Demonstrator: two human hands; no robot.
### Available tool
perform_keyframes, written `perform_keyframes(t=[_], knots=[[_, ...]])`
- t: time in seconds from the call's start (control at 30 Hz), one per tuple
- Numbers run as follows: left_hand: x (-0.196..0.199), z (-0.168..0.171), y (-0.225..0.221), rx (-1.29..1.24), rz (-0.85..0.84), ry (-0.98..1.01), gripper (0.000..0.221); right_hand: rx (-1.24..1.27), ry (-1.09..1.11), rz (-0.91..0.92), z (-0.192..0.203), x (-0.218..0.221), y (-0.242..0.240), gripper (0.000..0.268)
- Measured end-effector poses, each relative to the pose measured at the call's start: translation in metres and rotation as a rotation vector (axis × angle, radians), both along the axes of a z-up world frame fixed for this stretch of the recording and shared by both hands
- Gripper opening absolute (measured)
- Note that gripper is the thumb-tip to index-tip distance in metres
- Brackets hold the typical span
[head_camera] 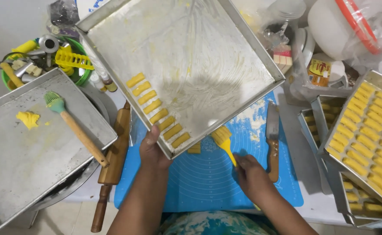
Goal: Greasing a baking tray with a brush and arranging small rectangular dough pieces into neat rows.
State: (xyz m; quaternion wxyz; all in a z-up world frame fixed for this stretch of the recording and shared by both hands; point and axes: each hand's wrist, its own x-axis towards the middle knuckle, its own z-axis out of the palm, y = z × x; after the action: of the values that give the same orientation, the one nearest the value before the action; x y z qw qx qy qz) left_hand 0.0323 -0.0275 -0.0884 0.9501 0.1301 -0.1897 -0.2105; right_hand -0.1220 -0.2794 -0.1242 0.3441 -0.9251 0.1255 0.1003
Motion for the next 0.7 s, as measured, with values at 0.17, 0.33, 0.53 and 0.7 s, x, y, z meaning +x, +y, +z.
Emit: perform_keyframes(t=[0.17,0.33,0.53,0.7], knots=[[0.005,-0.012,-0.014,0.035,-0.011,0.055,0.061,-0.146,-0.145,0.042,0.059,0.034,-0.004,0.041],[0.014,-0.033,-0.011,0.143,0.031,0.072,0.061,-0.102,-0.242,0.154,0.054,0.084,-0.029,0.044],[0.019,-0.048,-0.007,0.144,-0.023,0.101,0.061,-0.043,-0.079,0.31,0.079,0.102,-0.016,0.057],[0.021,-0.054,-0.008,0.153,-0.015,0.126,0.061,-0.103,-0.017,0.315,0.086,0.105,-0.015,0.056]])
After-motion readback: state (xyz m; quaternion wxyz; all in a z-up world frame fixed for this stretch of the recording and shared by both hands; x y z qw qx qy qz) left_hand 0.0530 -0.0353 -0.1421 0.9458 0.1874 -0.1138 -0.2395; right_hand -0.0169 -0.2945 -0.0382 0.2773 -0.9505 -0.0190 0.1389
